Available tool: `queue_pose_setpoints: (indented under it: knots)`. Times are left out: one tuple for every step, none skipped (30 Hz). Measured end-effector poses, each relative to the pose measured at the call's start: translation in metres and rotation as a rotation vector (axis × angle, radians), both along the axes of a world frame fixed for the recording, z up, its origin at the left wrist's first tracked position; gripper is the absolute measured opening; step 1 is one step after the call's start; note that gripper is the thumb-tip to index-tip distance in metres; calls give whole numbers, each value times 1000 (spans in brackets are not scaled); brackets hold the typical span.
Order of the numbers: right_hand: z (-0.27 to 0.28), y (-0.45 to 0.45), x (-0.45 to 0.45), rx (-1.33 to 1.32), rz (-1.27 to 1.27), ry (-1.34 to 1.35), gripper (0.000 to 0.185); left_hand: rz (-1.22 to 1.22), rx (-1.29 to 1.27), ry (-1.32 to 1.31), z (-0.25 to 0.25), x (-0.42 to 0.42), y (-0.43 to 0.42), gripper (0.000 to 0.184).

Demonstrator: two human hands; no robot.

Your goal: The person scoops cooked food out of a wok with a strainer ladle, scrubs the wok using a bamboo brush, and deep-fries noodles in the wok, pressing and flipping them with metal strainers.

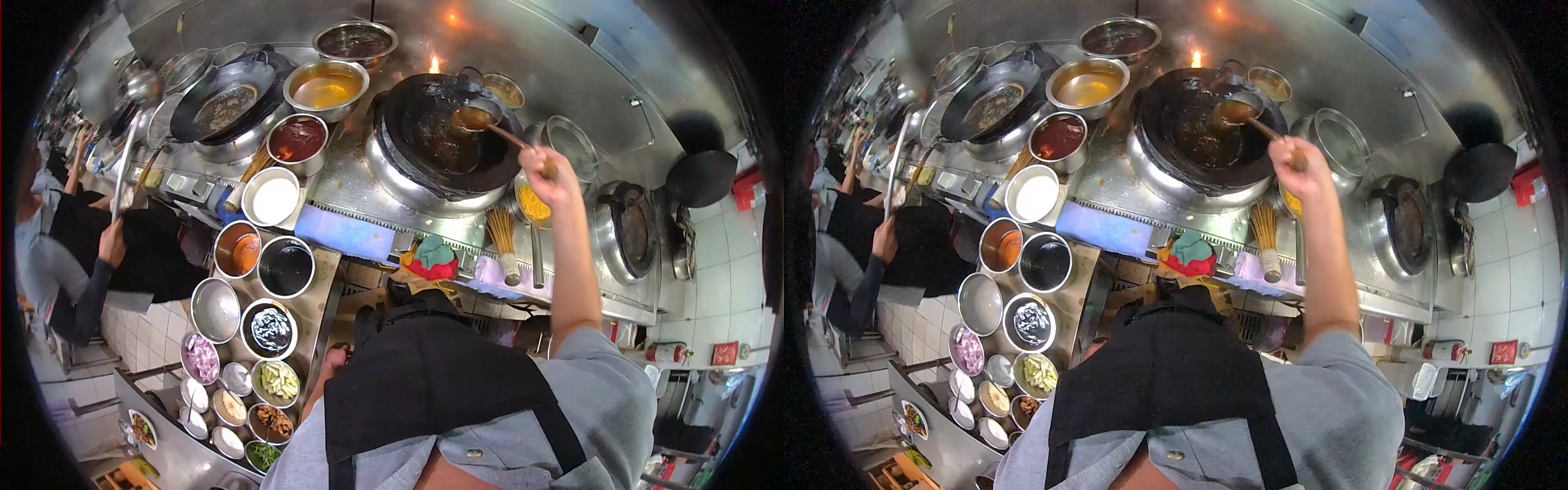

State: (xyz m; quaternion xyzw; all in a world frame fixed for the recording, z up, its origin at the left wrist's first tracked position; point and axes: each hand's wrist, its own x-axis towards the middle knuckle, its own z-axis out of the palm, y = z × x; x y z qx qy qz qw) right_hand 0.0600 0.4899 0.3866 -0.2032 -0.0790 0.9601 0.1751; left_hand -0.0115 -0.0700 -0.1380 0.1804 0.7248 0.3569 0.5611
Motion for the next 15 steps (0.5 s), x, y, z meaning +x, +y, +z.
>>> queue_pose_setpoints:
  knots:
    - [3, 6, 14, 125, 38, -153, 10, 35, 4, -25, -4, 3, -2, 11]
    - [5, 7, 23, 251, 77, -305, 15, 70, 9, -50, -7, 5, -5, 10]
    - [14, -5, 25, 251, 88, -299, 15, 129, 15, -98, -9, 8, -9, 9]
    - [31, -18, 27, 562, 97, -522, 24, 139, 14, -90, -10, 9, -14, 9]
    - [41, -25, 25, 877, 100, -741, 33, -116, 15, 244, -6, 11, -16, 10]
    - [42, -26, 21, 873, 105, -734, 33, -378, 7, 572, -10, 13, -21, 11]
    - [43, -26, 16, 1114, 187, -824, 40, -432, 29, 662, 20, 15, -18, 16]
    - [42, -23, 11, 1360, 269, -904, 48, -424, 20, 667, 30, 20, -17, 16]
    - [24, -6, 1, 1562, 252, -886, 50, -280, -73, 534, 33, 29, -20, 17]
    - [23, 1, -16, 1563, 257, -867, 50, -130, -162, 404, 42, 33, -19, 18]
    - [22, 2, -39, 1565, 202, -853, 46, 155, -195, 247, 61, 39, -15, 19]
    - [22, 6, -65, 1567, 151, -834, 43, 176, -205, 257, 64, 43, -12, 19]
    - [17, 17, -95, 1569, 149, -743, 42, 296, -204, 147, 60, 48, -13, 20]
    - [9, 31, -129, 1568, 146, -652, 41, 412, -214, 81, 72, 52, -9, 19]
    - [0, 43, -167, 1558, 135, -604, 40, 543, -229, 14, 98, 55, -1, 17]
